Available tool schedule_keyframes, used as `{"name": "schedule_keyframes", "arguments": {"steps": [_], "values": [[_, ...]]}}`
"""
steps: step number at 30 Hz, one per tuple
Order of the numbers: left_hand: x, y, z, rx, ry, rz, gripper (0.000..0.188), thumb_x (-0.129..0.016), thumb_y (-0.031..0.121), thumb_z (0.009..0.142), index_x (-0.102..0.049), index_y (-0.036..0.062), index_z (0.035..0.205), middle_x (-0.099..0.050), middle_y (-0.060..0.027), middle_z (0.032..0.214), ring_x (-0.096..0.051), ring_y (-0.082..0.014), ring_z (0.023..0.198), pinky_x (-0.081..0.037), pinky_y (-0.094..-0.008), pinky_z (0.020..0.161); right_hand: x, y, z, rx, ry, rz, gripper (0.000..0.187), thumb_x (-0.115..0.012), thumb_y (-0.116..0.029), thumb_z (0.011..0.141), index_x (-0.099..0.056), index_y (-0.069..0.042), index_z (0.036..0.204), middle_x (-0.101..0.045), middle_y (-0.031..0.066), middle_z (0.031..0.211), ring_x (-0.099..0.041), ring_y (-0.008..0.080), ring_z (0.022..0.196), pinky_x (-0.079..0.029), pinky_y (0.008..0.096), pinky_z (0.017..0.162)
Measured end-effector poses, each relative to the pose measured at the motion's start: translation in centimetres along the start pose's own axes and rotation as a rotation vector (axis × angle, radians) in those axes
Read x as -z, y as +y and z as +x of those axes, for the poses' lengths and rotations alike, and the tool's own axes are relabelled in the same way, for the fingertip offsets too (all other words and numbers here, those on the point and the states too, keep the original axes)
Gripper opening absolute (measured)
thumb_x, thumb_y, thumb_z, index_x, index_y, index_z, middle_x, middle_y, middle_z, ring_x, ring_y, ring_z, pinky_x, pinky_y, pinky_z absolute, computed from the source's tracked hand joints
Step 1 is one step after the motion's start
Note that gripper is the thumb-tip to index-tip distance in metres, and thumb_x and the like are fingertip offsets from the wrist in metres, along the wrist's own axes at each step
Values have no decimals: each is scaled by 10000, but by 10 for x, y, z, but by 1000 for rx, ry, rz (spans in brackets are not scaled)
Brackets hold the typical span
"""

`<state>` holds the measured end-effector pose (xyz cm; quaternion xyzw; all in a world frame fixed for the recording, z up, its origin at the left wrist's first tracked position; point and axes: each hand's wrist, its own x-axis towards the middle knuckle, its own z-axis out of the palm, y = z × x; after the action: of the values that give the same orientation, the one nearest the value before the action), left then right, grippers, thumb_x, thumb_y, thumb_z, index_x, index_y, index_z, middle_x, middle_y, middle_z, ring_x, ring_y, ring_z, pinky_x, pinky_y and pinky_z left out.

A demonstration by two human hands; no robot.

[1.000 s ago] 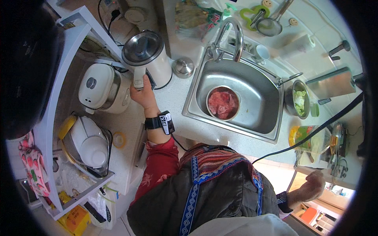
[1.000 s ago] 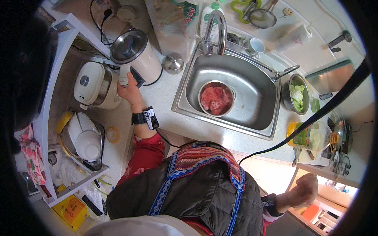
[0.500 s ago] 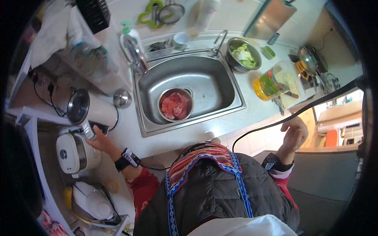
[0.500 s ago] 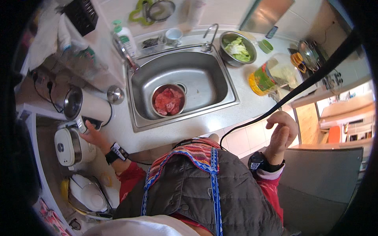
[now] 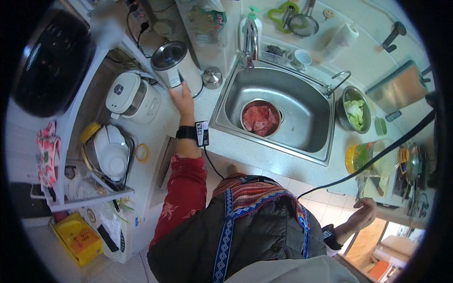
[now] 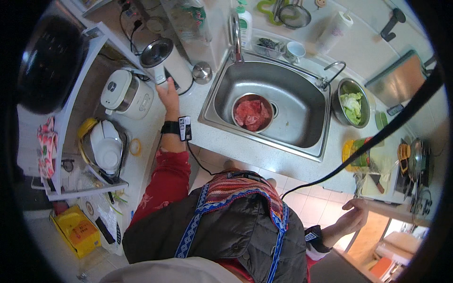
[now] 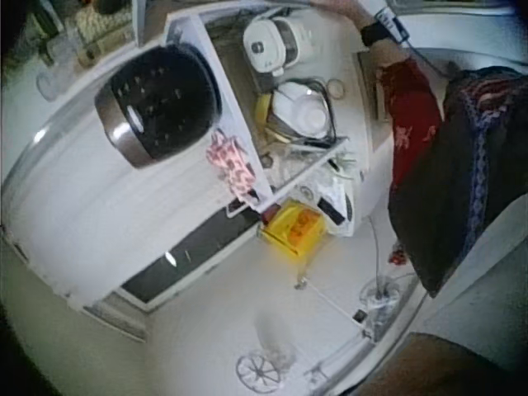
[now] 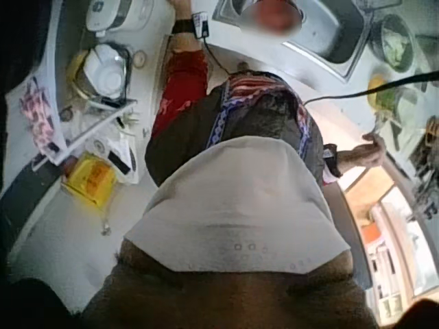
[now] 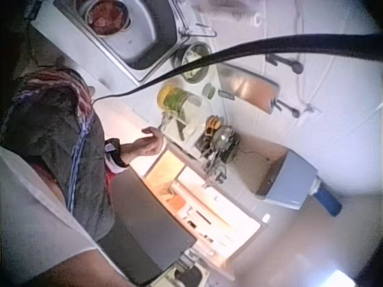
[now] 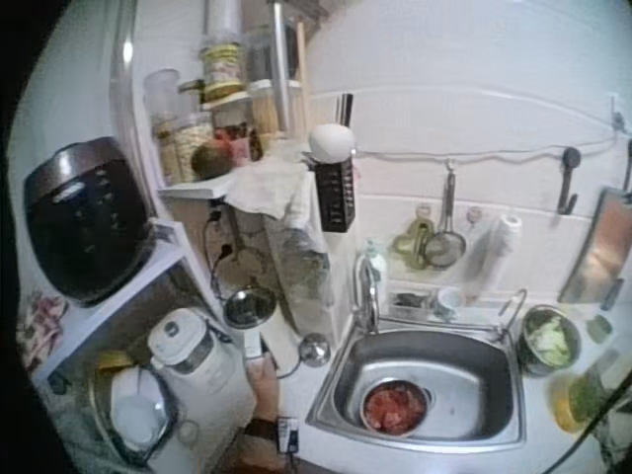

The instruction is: The person stirs a pan on the stove, pours hot water from a kettle into the pan, then chops cabbage on a cutting board and transfers the pieces into a metal bowl. The person also adds a small amount of white powder from a green bowl into the pan and retrieves a plate from a shelf.

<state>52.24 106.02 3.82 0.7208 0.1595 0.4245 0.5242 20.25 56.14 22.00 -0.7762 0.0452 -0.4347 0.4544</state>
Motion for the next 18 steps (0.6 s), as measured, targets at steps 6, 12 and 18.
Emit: {"name": "schedule_keyframes", "arguments": {"steps": [6,12,18], "values": [[-8,22,-2,37,-39,1,514,-591,259,829,-373,-73,1155,-509,-252,1049,-531,-355,952,-407,-400,833,25,17,-4,-67,30,62,461,-358,-344,934,-502,10,675,-454,68,562,-406,118,488,-293,228,496],[11,39,11,118,-279,-38,574,-632,277,809,-357,-40,1201,-517,-174,1119,-533,-284,974,-422,-360,824,58,31,9,-57,-49,115,426,-380,-306,924,-509,20,682,-452,62,565,-407,119,487,-289,224,491],[8,45,0,390,-276,-246,517,-581,319,851,-337,108,1255,-477,-86,1152,-489,-231,1013,-461,-371,752,68,42,19,-67,-79,77,437,-377,-316,927,-509,19,679,-453,61,571,-410,116,492,-284,223,492]]}}
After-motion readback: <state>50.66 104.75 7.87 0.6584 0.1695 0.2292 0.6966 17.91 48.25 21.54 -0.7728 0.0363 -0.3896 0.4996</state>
